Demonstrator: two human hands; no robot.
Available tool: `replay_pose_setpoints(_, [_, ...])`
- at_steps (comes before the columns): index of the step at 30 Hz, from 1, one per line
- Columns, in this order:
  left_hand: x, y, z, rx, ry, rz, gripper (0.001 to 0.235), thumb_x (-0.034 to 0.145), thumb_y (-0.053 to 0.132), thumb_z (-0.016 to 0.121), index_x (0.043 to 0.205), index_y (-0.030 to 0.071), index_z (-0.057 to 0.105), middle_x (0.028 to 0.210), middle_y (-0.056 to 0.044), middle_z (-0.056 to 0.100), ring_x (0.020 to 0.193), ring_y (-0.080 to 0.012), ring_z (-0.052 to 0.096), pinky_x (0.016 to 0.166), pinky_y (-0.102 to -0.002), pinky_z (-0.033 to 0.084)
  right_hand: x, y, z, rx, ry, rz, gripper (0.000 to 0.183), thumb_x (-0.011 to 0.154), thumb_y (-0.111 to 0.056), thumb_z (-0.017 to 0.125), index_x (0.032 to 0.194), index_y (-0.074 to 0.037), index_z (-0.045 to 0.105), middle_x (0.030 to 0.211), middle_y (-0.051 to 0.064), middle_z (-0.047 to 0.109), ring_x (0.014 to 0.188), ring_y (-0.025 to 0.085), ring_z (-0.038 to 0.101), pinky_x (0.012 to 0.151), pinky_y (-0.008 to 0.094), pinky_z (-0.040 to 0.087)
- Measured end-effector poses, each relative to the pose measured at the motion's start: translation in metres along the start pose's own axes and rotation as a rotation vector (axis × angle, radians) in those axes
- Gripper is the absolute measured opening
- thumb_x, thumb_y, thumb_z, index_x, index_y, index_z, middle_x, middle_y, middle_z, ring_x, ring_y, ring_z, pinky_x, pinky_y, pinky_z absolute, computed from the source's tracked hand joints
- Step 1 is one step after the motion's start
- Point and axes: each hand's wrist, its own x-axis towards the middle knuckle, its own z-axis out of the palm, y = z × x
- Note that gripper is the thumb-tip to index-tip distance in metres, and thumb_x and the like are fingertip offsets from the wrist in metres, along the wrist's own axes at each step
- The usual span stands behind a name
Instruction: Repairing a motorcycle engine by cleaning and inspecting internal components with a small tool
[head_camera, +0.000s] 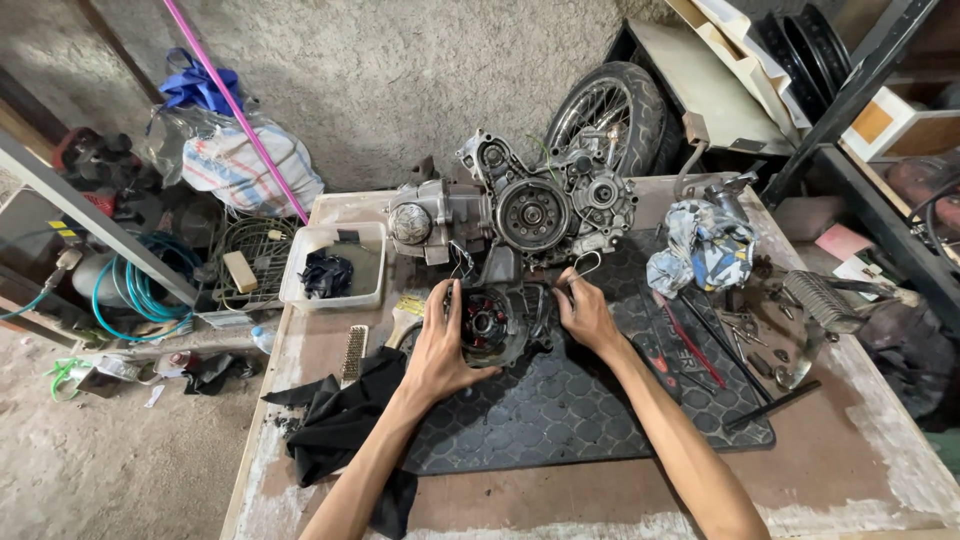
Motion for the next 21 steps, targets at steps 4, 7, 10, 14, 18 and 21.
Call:
replay_pose_setpoints(4, [0.001, 0.001, 0.0, 0.003, 0.003, 0.001, 0.15, 0.039, 0.041, 0.1, 0.156, -0.008, 0.021, 0.148, -0.031, 0.031, 0.142, -0.0523, 0.031, 0.118, -0.057, 0.034, 0.002, 0.004, 0.001, 0.004, 0.036, 0.029, 0.008, 0.093, 0.0, 0.068, 0.094, -0.004, 0.061, 0.079, 0.016, 0.066, 0.077, 0.039, 0.071, 0.065, 0.042, 0.056])
replay_pose_setpoints(7, [0.002, 0.003, -0.002, -0.01, -0.002, -0.009, 0.149, 0.039, 0.039, 0.1, 0.156, -0.009, 0.021, 0.147, -0.032, 0.031, 0.141, -0.0534, 0.03, 0.116, -0.057, 0.037, 0.007, -0.006, -0.007, 0.027, -0.041, 0.026, 0.009, 0.091, -0.002, 0.07, 0.091, -0.005, 0.062, 0.076, 0.016, 0.066, 0.075, 0.041, 0.07, 0.065, 0.044, 0.056])
replay_pose_setpoints(10, [0.002, 0.006, -0.005, -0.024, -0.029, -0.035, 0.148, 0.04, 0.038, 0.099, 0.157, -0.007, 0.021, 0.148, -0.032, 0.031, 0.142, -0.0528, 0.03, 0.114, -0.057, 0.039, 0.003, 0.0, -0.004, 0.019, -0.016, 0.04, 0.01, 0.089, -0.003, 0.073, 0.092, -0.005, 0.063, 0.076, 0.017, 0.067, 0.075, 0.04, 0.07, 0.065, 0.043, 0.056])
replay_pose_setpoints(14, [0.003, 0.007, -0.007, -0.014, -0.035, -0.039, 0.147, 0.041, 0.038, 0.099, 0.157, -0.007, 0.022, 0.148, -0.031, 0.032, 0.142, -0.0524, 0.031, 0.112, -0.057, 0.042, 0.002, 0.007, -0.001, 0.031, -0.006, 0.057, 0.01, 0.09, -0.003, 0.072, 0.092, -0.007, 0.063, 0.078, 0.015, 0.068, 0.076, 0.038, 0.071, 0.066, 0.043, 0.056])
replay_pose_setpoints(18, [0.003, 0.009, -0.008, 0.004, -0.047, -0.044, 0.145, 0.043, 0.039, 0.098, 0.157, -0.006, 0.021, 0.148, -0.03, 0.031, 0.142, -0.0516, 0.031, 0.107, -0.056, 0.048, 0.007, -0.012, -0.007, 0.063, 0.015, 0.076, 0.01, 0.089, 0.001, 0.072, 0.09, -0.005, 0.064, 0.077, 0.016, 0.069, 0.077, 0.039, 0.071, 0.067, 0.042, 0.056])
replay_pose_setpoints(21, [0.003, 0.01, -0.009, 0.016, -0.042, -0.035, 0.146, 0.043, 0.04, 0.098, 0.157, -0.006, 0.02, 0.149, -0.03, 0.031, 0.142, -0.0517, 0.031, 0.106, -0.056, 0.049, 0.007, -0.009, -0.006, 0.063, 0.057, 0.08, 0.01, 0.089, 0.002, 0.071, 0.091, -0.006, 0.064, 0.077, 0.015, 0.069, 0.076, 0.038, 0.071, 0.068, 0.042, 0.056])
